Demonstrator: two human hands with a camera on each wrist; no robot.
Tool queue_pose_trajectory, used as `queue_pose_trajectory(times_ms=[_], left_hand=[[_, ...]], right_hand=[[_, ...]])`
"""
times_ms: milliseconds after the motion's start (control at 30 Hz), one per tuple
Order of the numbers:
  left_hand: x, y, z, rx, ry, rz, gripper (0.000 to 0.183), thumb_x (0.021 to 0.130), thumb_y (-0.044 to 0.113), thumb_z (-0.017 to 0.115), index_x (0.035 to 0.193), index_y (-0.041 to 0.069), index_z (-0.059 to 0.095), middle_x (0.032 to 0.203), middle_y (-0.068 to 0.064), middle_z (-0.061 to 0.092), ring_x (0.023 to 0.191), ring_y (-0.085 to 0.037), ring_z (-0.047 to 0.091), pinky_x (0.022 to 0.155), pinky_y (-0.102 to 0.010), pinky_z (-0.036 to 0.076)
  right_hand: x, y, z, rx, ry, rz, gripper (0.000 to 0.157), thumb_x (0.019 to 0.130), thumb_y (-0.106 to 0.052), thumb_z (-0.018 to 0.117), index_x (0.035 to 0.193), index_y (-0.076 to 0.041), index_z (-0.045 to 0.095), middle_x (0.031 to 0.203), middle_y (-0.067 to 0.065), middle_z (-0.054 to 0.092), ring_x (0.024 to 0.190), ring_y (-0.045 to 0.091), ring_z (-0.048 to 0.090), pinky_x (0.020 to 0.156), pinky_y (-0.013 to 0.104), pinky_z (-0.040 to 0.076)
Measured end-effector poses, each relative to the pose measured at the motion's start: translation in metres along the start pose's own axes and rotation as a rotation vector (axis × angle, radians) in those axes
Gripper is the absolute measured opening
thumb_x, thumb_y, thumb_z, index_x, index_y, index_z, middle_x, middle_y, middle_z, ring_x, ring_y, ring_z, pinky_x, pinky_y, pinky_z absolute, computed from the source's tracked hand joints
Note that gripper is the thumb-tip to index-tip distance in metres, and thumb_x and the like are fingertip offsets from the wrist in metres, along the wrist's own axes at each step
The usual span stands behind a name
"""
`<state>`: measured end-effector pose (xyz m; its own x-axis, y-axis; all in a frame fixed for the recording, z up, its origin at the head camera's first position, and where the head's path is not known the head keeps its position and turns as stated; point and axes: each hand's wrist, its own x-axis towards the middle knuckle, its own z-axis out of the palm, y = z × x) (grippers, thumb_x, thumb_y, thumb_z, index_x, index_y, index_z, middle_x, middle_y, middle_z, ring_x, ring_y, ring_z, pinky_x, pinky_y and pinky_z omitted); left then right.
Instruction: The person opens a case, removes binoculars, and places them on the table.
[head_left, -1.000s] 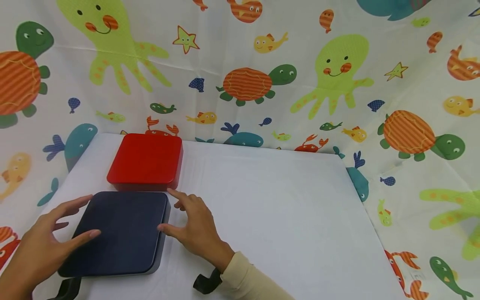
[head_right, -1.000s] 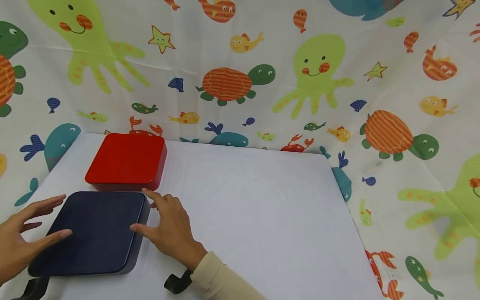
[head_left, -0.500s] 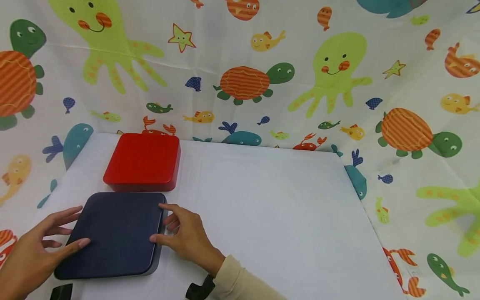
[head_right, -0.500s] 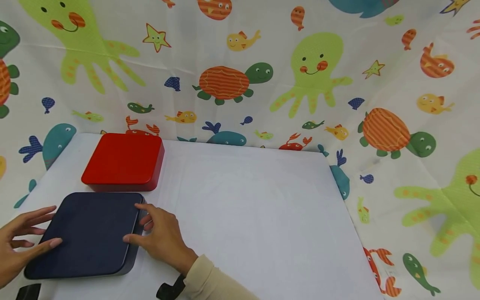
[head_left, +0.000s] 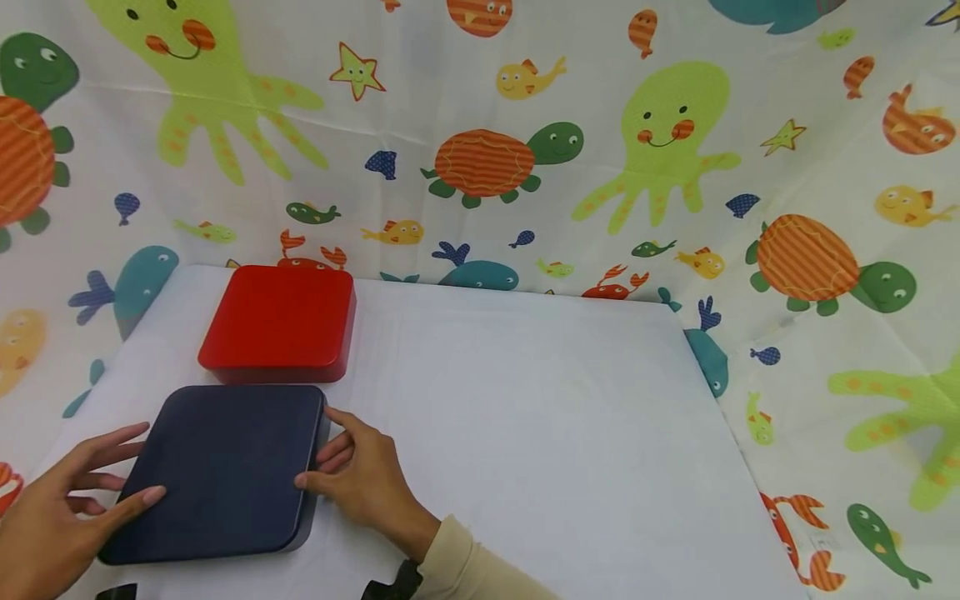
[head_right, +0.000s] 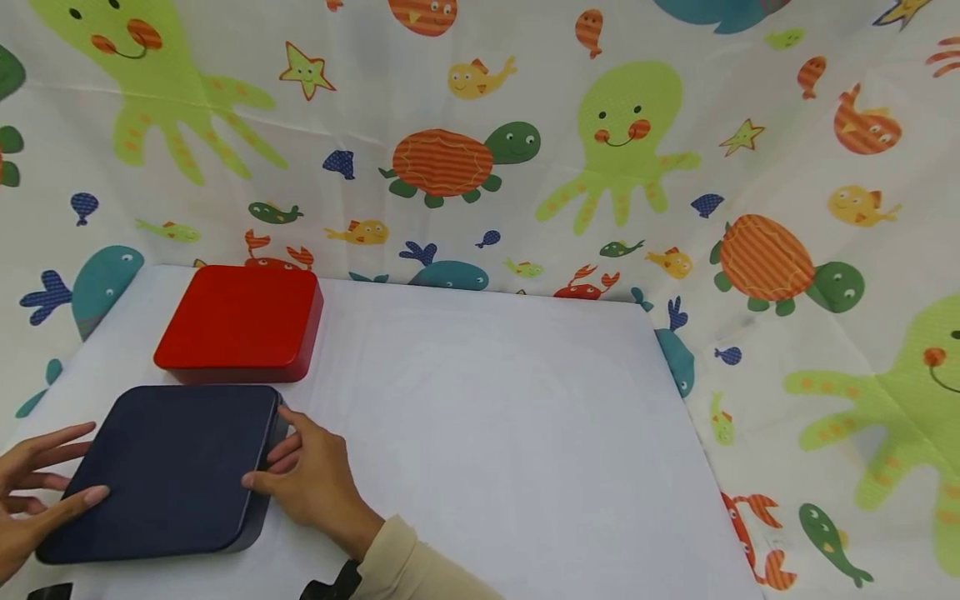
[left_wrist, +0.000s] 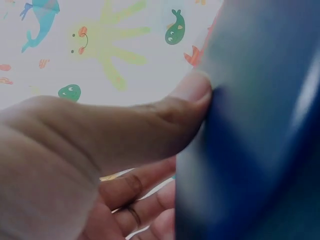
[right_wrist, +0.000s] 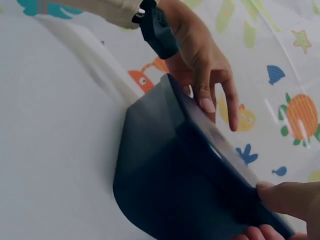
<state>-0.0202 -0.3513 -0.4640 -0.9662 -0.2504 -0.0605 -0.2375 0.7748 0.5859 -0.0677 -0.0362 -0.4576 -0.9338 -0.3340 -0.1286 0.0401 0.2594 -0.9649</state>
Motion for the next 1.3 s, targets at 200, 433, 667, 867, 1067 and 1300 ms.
queue_pose_trajectory(times_ms=[200,433,667,867,1067,1300], left_hand=[[-0.012,0.003,-0.003,-0.048,0.101,0.012,0.087,0.092,0.022,0.086,0.162,0.003,0.039,0.135,-0.044,0.055,0.074,0.015,0.033,0.056,-0.012,0.036],[-0.022,0.018,-0.006,-0.068,0.151,0.027,0.079,0.091,0.01,0.086,0.157,-0.002,0.045,0.136,-0.043,0.055,0.075,0.016,0.035,0.057,-0.015,0.033],[-0.026,0.032,-0.004,-0.05,0.138,0.058,0.084,0.09,0.016,0.087,0.162,0.007,0.044,0.135,-0.043,0.056,0.073,0.012,0.038,0.057,-0.012,0.035],[-0.034,0.062,0.003,0.059,0.053,0.058,0.091,0.085,0.025,0.092,0.161,0.009,0.045,0.129,-0.034,0.061,0.086,-0.024,0.06,0.056,-0.011,0.036],[-0.038,0.091,0.018,0.069,0.036,0.092,0.09,0.08,0.017,0.095,0.158,0.01,0.05,0.114,-0.028,0.066,0.079,-0.026,0.059,0.054,-0.015,0.041],[-0.037,0.119,0.037,0.02,0.011,0.16,0.091,0.077,0.023,0.097,0.157,0.017,0.053,0.111,-0.02,0.066,0.077,-0.022,0.061,0.058,-0.025,0.059]], right_hand=[[-0.007,-0.002,0.0,0.04,-0.004,-0.014,0.085,0.082,-0.007,0.092,0.154,-0.032,0.055,0.095,-0.01,0.069,0.073,-0.005,0.068,0.069,0.016,0.06],[-0.015,-0.009,-0.013,0.061,-0.013,-0.015,0.085,0.083,-0.008,0.092,0.153,-0.038,0.055,0.096,-0.012,0.068,0.075,-0.004,0.07,0.067,0.019,0.061],[-0.024,-0.016,-0.035,0.073,-0.004,-0.008,0.084,0.082,-0.008,0.092,0.151,-0.043,0.056,0.096,-0.01,0.068,0.075,0.0,0.071,0.065,0.021,0.06],[-0.033,-0.009,-0.058,0.055,0.013,0.019,0.085,0.083,-0.008,0.092,0.15,-0.046,0.056,0.099,-0.009,0.068,0.077,0.003,0.072,0.065,0.021,0.059],[-0.04,0.002,-0.083,0.036,0.032,0.013,0.086,0.083,-0.007,0.091,0.152,-0.043,0.055,0.102,-0.002,0.069,0.077,0.004,0.073,0.067,0.021,0.06],[-0.051,0.015,-0.114,0.035,0.078,0.003,0.083,0.083,-0.006,0.09,0.152,-0.039,0.057,0.106,0.009,0.069,0.077,0.011,0.073,0.065,0.023,0.058]])
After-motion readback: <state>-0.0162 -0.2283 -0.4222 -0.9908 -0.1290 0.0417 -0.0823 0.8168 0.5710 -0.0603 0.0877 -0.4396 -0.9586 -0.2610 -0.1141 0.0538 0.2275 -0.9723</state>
